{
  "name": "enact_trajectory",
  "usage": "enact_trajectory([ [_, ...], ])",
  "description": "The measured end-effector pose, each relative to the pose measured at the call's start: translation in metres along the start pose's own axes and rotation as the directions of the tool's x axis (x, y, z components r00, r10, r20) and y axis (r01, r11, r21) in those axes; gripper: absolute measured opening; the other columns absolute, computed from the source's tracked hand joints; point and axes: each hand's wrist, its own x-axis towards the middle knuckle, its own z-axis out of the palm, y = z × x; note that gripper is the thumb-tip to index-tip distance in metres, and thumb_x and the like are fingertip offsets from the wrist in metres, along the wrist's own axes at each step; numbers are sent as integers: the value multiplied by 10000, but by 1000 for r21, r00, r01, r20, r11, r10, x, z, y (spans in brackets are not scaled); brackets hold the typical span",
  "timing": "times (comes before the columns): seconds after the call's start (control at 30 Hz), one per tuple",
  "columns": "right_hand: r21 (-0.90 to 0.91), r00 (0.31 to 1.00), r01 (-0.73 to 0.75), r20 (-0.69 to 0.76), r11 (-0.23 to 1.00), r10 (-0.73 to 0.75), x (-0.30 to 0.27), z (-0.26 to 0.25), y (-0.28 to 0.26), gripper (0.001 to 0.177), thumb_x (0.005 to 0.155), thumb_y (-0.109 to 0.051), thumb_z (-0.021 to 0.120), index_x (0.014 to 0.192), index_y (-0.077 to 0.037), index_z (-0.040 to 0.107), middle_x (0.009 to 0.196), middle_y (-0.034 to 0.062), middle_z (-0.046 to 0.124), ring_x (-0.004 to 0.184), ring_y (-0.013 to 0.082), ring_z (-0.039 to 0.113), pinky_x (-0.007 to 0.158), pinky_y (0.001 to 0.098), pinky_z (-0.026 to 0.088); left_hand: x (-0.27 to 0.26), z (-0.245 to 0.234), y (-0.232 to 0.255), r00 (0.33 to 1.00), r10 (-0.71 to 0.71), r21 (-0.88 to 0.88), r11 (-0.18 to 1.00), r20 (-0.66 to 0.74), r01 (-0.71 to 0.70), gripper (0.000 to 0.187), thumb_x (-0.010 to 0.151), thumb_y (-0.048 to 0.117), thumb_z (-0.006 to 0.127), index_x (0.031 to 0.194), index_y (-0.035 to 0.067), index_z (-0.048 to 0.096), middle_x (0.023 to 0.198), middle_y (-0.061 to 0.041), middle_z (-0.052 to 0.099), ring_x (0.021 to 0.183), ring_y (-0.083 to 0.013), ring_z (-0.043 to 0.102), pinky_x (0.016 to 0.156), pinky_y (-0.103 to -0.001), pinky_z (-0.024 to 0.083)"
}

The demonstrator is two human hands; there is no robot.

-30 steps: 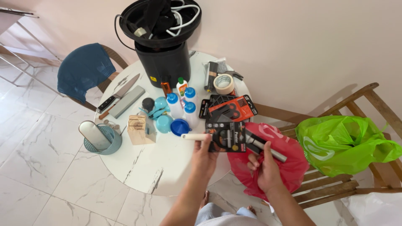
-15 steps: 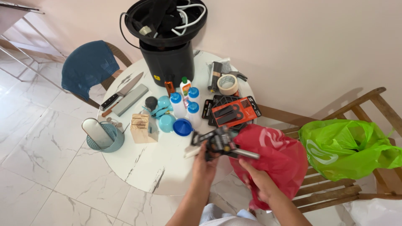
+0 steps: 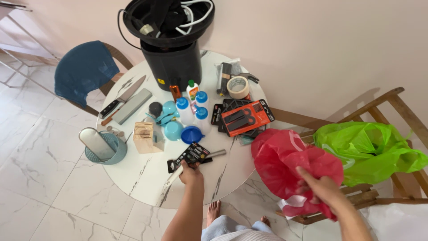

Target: The person unpacks various items from red and green plastic bags onto a round white table, including a black plastic tray, bottles, a blue baby bottle, a wooden block, and packaged tools. They arrange the items on the table and briefly handle a knife and a wooden block.

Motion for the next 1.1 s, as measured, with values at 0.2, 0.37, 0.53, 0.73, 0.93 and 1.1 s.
enact_trajectory([
  [0.2,115,954,105,-294,988,-67,-26,-46,1,623,928,-567,651,1153,9,725,887,150,739,619,225,643,625,350,523,4,26,-12,996,73,525,850,-48,-37,364,1013,303,656,1130,-41,676,934,-112,730,709,-206,639,664,-361,521],
  [0.37,369,936,257,-325,893,-135,-57,-67,-2,421,984,-314,573,1345,-110,644,1094,38,708,693,184,622,676,324,491,-3,38,0,989,149,964,265,-13,-28,617,978,486,668,1201,-88,717,1157,-219,711,1063,-304,646,959,-406,533],
  [0.53,481,922,340,-341,808,-184,-82,-73,0,522,1007,-316,525,1506,-163,509,1089,49,701,689,221,676,702,345,535,-81,48,10,749,569,912,-6,341,-410,761,891,317,748,1402,-133,409,1288,-348,458,1204,-482,468,986,-532,402],
  [0.73,516,945,290,-289,806,-154,-112,-68,1,613,1000,-424,535,1553,-181,431,777,191,711,654,278,715,639,423,603,-278,53,11,80,76,52,314,994,-948,282,862,-4,693,1122,68,613,1086,-123,638,1023,-300,624,928,-429,495],
  [0.93,434,935,315,-294,844,-198,-150,-80,17,639,1021,-438,525,1593,-162,450,739,227,743,660,294,751,648,419,608,-334,62,-51,-313,-671,-346,89,672,-934,387,869,126,662,1254,111,688,1142,-108,675,1174,-332,616,1056,-536,445],
  [1.1,540,893,370,-431,756,-129,-154,-123,52,531,1067,-336,443,1529,-73,439,794,209,720,712,310,740,694,440,617,-329,69,-78,-207,-822,-531,-131,530,-837,706,589,587,767,1101,102,756,1194,-113,700,1262,-379,593,999,-512,435],
])
